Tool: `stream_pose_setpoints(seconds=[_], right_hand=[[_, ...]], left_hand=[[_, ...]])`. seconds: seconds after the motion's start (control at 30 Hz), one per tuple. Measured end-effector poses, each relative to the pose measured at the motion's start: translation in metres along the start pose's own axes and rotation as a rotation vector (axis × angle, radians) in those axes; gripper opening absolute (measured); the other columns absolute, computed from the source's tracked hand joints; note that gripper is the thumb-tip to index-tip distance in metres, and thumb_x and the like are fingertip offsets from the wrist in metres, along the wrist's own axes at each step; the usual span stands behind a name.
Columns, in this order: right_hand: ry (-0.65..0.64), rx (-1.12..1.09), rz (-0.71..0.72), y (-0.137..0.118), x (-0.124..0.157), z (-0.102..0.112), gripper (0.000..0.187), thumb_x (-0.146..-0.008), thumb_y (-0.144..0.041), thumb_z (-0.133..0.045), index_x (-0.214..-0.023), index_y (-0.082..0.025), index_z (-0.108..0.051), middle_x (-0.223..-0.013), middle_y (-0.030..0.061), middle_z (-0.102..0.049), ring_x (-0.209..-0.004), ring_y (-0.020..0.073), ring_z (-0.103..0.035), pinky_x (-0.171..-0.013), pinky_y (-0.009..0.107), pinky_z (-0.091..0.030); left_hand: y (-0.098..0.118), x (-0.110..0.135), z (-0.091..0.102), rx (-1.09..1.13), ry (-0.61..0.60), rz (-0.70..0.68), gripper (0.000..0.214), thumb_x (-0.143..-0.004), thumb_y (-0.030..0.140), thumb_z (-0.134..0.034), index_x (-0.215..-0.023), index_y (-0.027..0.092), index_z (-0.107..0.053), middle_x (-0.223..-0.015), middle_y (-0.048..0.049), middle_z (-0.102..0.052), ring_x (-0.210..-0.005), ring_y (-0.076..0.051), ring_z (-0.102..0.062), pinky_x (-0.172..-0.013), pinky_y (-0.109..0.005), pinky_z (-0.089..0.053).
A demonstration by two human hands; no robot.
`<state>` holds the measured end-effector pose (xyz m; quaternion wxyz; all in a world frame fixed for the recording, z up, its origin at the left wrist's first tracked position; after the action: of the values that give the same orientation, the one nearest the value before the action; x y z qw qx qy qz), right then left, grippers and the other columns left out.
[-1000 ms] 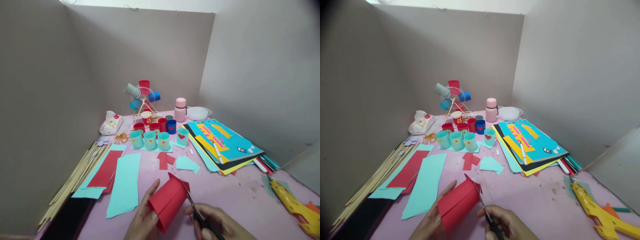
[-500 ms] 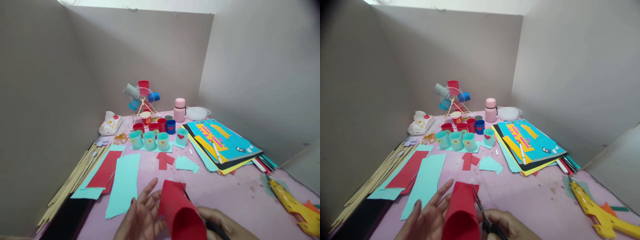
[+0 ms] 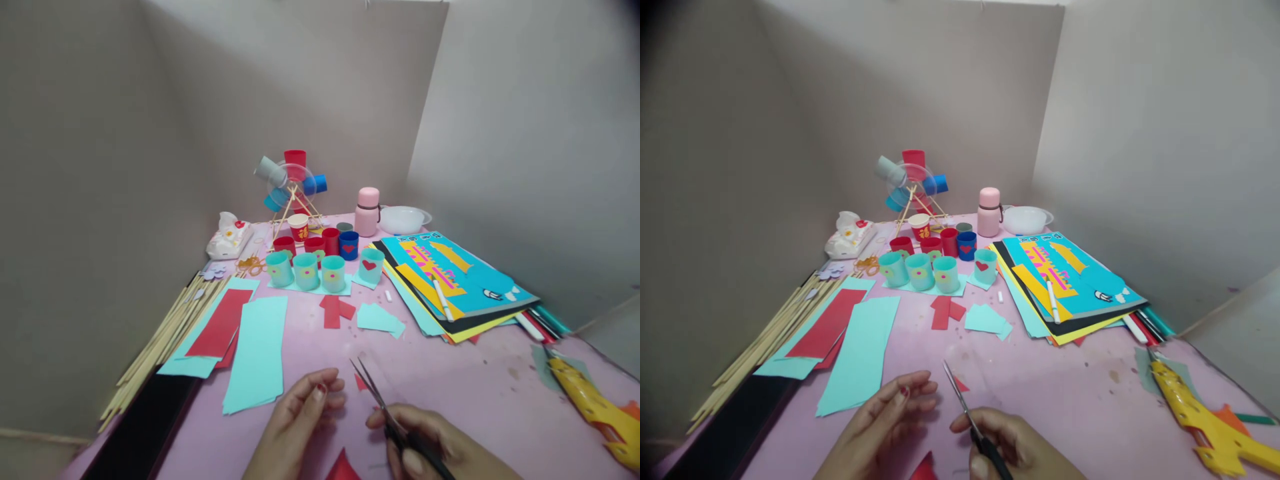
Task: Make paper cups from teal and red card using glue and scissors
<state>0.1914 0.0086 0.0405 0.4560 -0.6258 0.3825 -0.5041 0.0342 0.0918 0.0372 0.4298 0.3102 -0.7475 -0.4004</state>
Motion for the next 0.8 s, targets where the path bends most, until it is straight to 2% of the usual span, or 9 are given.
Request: stream_pose_setpoints(seconds=[0.1,0.2,0.3,0.4,0.47,0.53,0.7,0.8], right_hand=[[0.055,0.026,-0.021,0.003,-0.001,0.003,0.060,-0.075,-0.065,-0.060,-0.115,-0.020,-0.059,-0.075,-0.0009,-0.046,-0.070,0.0160,-0.043,-0.065,0.027,-0.040],[0.078,0.098,-0.039,0.005,0.000,0.004,0.049,-0.077,-0.055,-0.063,-0.112,-0.021,-0.061,-0.082,0.0023,-0.050,-0.083,0.0219,-0.048,-0.074,0.032,-0.043],[0.082,0.091,-0.024,0.005,0.002,0.000,0.047,-0.078,-0.052,-0.063,-0.113,-0.021,-0.061,-0.085,0.0032,-0.051,-0.090,0.0242,-0.048,-0.079,0.034,-0.042],[0.108,0.054,-0.035,0.006,0.000,-0.003,0.048,-0.076,-0.050,-0.065,-0.113,-0.020,-0.060,-0.079,0.0004,-0.048,-0.081,0.0207,-0.047,-0.072,0.031,-0.041],[0.132,0.020,-0.041,0.007,-0.002,-0.003,0.048,-0.075,-0.048,-0.068,-0.112,-0.019,-0.060,-0.073,-0.0021,-0.045,-0.071,0.0171,-0.044,-0.065,0.028,-0.040],[0.154,-0.034,-0.021,0.006,-0.005,-0.002,0.046,-0.075,-0.045,-0.070,-0.112,-0.019,-0.059,-0.072,-0.0031,-0.045,-0.067,0.0150,-0.044,-0.062,0.027,-0.039],[0.173,-0.155,0.084,0.006,-0.006,0.000,0.047,-0.074,-0.041,-0.074,-0.114,-0.024,-0.057,-0.094,0.0041,-0.059,-0.076,0.0165,-0.054,-0.066,0.028,-0.043],[0.124,-0.246,0.150,0.008,-0.005,-0.004,0.047,-0.072,-0.042,-0.076,-0.113,-0.025,-0.060,-0.094,0.0038,-0.063,-0.078,0.0158,-0.056,-0.070,0.027,-0.042]], left_hand=[[0.012,0.004,0.006,-0.325,-0.104,-0.057,0.043,-0.078,0.050,-0.061,-0.113,0.023,-0.060,-0.116,-0.0097,-0.064,-0.100,-0.023,-0.060,-0.090,-0.037,-0.043],[0.029,0.019,0.009,-0.743,-0.291,-0.056,0.055,-0.070,0.040,-0.071,-0.121,0.028,-0.053,-0.120,-0.0057,-0.061,-0.107,-0.024,-0.055,-0.091,-0.035,-0.041],[0.041,0.034,0.014,-1.056,-0.376,0.015,0.044,-0.063,0.024,-0.074,-0.105,0.032,-0.061,-0.109,0.0034,-0.065,-0.100,-0.021,-0.057,-0.084,-0.027,-0.041],[0.045,0.040,0.015,-1.237,-0.387,0.063,0.027,-0.062,0.019,-0.068,-0.088,0.029,-0.066,-0.094,0.0054,-0.067,-0.088,-0.019,-0.058,-0.073,-0.024,-0.040],[0.044,0.038,0.014,-1.244,-0.381,0.060,0.017,-0.066,0.018,-0.062,-0.081,0.025,-0.067,-0.087,0.0035,-0.067,-0.084,-0.018,-0.058,-0.071,-0.023,-0.039],[0.043,0.035,0.010,-1.143,-0.392,0.037,0.010,-0.072,0.021,-0.058,-0.078,0.021,-0.066,-0.081,0.0023,-0.065,-0.079,-0.017,-0.057,-0.069,-0.023,-0.039],[0.034,0.025,0.001,-0.766,-0.426,0.012,0.009,-0.077,0.026,-0.058,-0.076,0.018,-0.061,-0.072,0.0038,-0.058,-0.068,-0.013,-0.050,-0.063,-0.023,-0.037],[0.028,0.018,-0.004,-0.651,-0.392,0.002,0.010,-0.076,0.026,-0.059,-0.077,0.016,-0.062,-0.070,0.0034,-0.057,-0.066,-0.012,-0.047,-0.061,-0.023,-0.035]])
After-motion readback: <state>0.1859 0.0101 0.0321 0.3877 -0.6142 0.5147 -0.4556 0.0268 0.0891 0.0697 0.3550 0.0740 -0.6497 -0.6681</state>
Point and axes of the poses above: each hand's wrist, its own x-axis away from the middle knuckle, its own z-axis out of the back of the hand, y = z × x, the point moved 6 cm from there along -x, towards the middle knuckle
